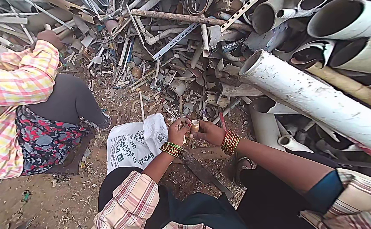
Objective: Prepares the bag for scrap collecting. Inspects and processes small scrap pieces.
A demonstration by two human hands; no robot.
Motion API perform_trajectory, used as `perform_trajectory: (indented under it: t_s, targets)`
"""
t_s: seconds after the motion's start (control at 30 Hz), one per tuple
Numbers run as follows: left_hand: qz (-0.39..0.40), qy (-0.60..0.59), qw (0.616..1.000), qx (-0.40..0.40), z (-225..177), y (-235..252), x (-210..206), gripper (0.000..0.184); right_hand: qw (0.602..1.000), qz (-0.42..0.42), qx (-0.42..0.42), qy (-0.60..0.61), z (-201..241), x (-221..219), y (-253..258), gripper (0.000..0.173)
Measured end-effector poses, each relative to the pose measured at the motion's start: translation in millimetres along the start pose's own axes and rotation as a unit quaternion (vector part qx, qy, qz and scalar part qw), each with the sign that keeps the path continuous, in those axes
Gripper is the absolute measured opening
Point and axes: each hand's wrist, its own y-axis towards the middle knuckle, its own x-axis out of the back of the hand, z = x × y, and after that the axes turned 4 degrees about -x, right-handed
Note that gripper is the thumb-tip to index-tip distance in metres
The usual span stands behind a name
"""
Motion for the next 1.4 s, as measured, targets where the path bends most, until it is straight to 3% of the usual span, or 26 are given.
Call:
perform_trajectory:
  t_s: [0.27,0.5,0.83,1.07,1.17,1.3,1.4]
  targets:
    - [0.063,0.099,0.993,0.004,-6.2,3.8,6.1,0.010,1.000,0.004,0.005,-0.007,0.2,1.4,-0.9,0.049]
    - [0.093,0.146,0.984,-0.041,-3.4,4.7,7.5,0.008,1.000,0.015,0.016,-0.013,-3.7,3.0,-1.4,0.050]
    - [0.056,0.250,0.957,-0.136,8.6,2.7,5.0,0.015,0.997,-0.005,-0.047,0.069,0.4,-3.7,-1.7,0.040]
    - [0.051,0.295,0.943,-0.148,2.3,2.8,6.5,0.014,0.996,-0.005,-0.051,0.068,-1.0,-2.0,-0.4,0.042]
    - [0.040,0.265,0.956,-0.120,-2.6,3.8,8.7,0.010,0.996,-0.004,-0.042,0.082,-0.8,1.3,0.6,0.040]
    - [0.030,0.209,0.977,-0.020,-7.0,5.3,8.0,0.018,0.996,-0.014,-0.031,0.088,-2.8,2.2,1.2,0.042]
    - [0.023,0.195,0.980,-0.014,-7.3,4.8,8.3,0.015,0.997,-0.007,-0.021,0.073,-4.2,0.8,1.4,0.040]
